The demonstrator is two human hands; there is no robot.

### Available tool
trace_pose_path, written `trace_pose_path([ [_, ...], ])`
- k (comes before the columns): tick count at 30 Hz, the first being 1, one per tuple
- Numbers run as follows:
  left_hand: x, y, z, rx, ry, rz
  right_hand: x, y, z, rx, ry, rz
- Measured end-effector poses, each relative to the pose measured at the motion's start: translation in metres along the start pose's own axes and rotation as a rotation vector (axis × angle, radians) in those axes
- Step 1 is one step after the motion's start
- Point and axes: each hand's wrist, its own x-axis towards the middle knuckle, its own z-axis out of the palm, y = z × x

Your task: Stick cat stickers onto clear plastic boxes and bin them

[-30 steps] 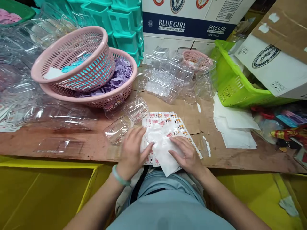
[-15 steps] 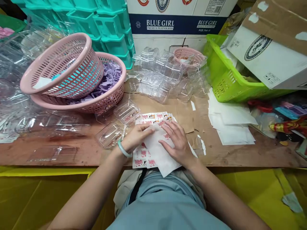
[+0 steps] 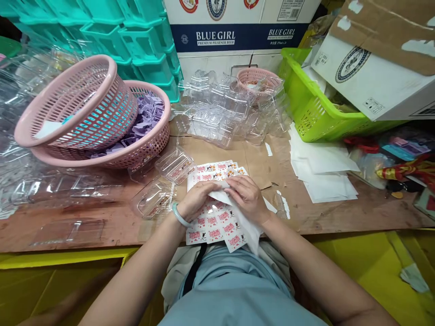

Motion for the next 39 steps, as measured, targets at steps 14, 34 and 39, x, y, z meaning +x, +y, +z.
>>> trace_pose_path([
  [14,0.002,0.0,-0.007,0.017,0.032,0.008,-0.001,-0.001,0.002,0.516,0.135,0.418],
  [34,0.003,0.006,-0.023,0.285,-0.012,-0.026,0.013,0.016,0.003,0.647,0.328,0.641],
  [39,-0.011,0.012,-0.021,0.777,0.213,0.249,0.023,0.037,-0.031,0.791,0.91,0.747],
])
